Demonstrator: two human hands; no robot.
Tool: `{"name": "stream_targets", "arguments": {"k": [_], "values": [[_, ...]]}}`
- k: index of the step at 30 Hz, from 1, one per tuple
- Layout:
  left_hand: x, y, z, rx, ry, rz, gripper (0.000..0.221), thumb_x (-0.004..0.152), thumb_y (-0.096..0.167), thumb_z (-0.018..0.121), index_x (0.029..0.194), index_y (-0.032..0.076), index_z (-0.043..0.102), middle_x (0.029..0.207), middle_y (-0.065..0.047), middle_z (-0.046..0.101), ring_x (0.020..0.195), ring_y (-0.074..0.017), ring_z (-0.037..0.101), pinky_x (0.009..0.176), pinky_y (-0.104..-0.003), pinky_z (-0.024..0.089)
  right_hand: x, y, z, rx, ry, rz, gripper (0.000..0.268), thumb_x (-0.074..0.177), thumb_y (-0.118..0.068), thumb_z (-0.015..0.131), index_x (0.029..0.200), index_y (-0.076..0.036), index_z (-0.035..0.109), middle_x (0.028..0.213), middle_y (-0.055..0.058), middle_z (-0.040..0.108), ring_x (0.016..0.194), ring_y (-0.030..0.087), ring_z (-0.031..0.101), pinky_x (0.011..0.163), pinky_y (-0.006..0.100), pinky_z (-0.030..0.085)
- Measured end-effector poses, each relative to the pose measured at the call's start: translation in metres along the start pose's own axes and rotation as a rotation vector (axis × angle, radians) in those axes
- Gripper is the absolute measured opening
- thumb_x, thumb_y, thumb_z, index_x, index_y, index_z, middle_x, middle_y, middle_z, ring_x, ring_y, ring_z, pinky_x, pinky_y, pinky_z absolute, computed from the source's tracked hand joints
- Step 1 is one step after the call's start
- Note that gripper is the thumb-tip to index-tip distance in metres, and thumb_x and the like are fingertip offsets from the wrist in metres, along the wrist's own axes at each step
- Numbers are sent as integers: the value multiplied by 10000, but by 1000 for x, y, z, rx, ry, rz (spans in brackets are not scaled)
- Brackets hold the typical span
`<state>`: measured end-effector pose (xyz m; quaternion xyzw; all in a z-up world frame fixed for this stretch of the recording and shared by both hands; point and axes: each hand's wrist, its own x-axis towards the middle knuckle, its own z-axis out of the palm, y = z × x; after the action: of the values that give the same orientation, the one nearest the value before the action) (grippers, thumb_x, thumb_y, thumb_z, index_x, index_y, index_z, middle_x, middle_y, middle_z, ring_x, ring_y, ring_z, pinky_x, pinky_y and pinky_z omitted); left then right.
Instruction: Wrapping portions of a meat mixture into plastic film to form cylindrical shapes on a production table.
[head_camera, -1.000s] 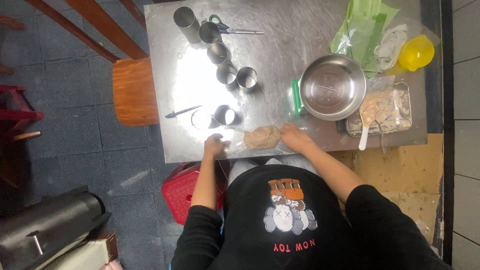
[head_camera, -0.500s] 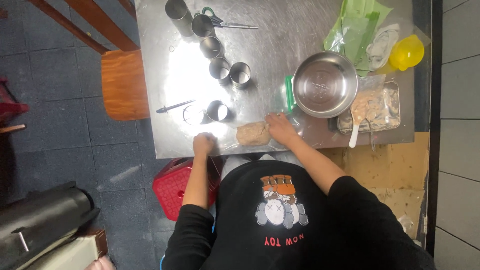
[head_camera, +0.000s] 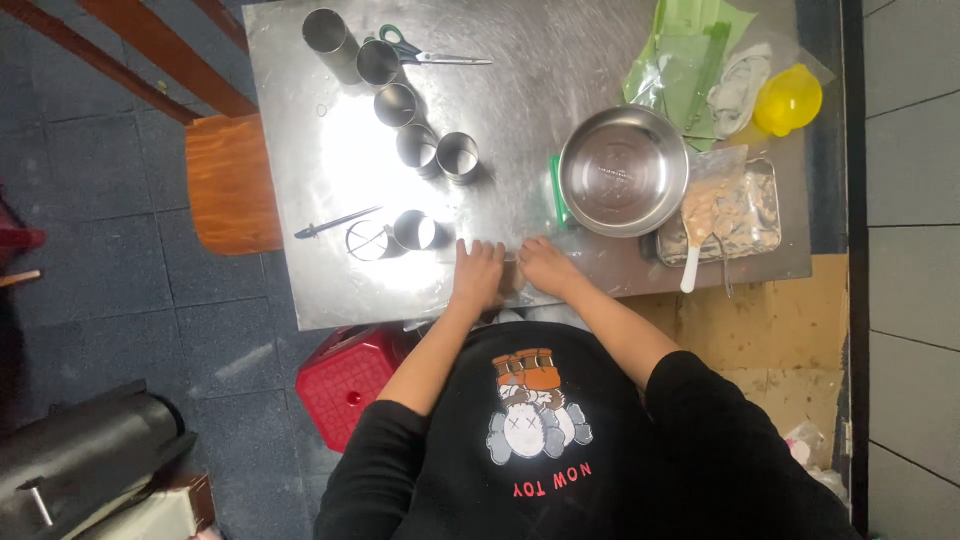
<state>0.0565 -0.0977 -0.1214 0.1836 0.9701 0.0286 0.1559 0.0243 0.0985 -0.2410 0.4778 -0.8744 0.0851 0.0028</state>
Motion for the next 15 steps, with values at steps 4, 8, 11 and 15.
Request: {"name": "stream_targets", "arguments": {"k": [4, 8, 11, 15], "values": [[17, -7, 72, 22, 111, 26, 167, 906, 161, 645, 1031, 120, 749, 935, -70, 727, 936, -269, 680, 983, -528, 393, 0, -4, -19, 30, 7, 22, 92, 804, -89, 680, 715, -81, 701, 732, 51, 629, 849, 238, 577, 845, 410, 423], [12, -5, 82, -29, 33, 33, 241, 842, 241, 733, 1068, 159, 740, 985, -31, 712, 956, -227, 661, 964, -483, 408, -5, -7, -17, 65, 19, 24, 115, 813, -88, 686, 698, -92, 689, 725, 30, 598, 833, 225, 555, 839, 404, 416], [13, -1, 105, -33, 90, 53, 137, 907, 157, 645, 987, 149, 756, 927, -27, 700, 898, -224, 655, 894, -448, 415, -7, -7, -14, 77, 28, 13, 108, 809, -75, 691, 701, -87, 686, 718, 30, 588, 825, 226, 547, 841, 405, 415], [12, -5, 140, -47, 241, 105, 140, 899, 142, 620, 879, 141, 759, 838, -42, 680, 825, -239, 639, 803, -431, 416, -4, -9, -21, 76, 17, 6, 85, 798, -67, 704, 717, -85, 689, 743, 37, 594, 854, 232, 551, 854, 414, 420]]}}
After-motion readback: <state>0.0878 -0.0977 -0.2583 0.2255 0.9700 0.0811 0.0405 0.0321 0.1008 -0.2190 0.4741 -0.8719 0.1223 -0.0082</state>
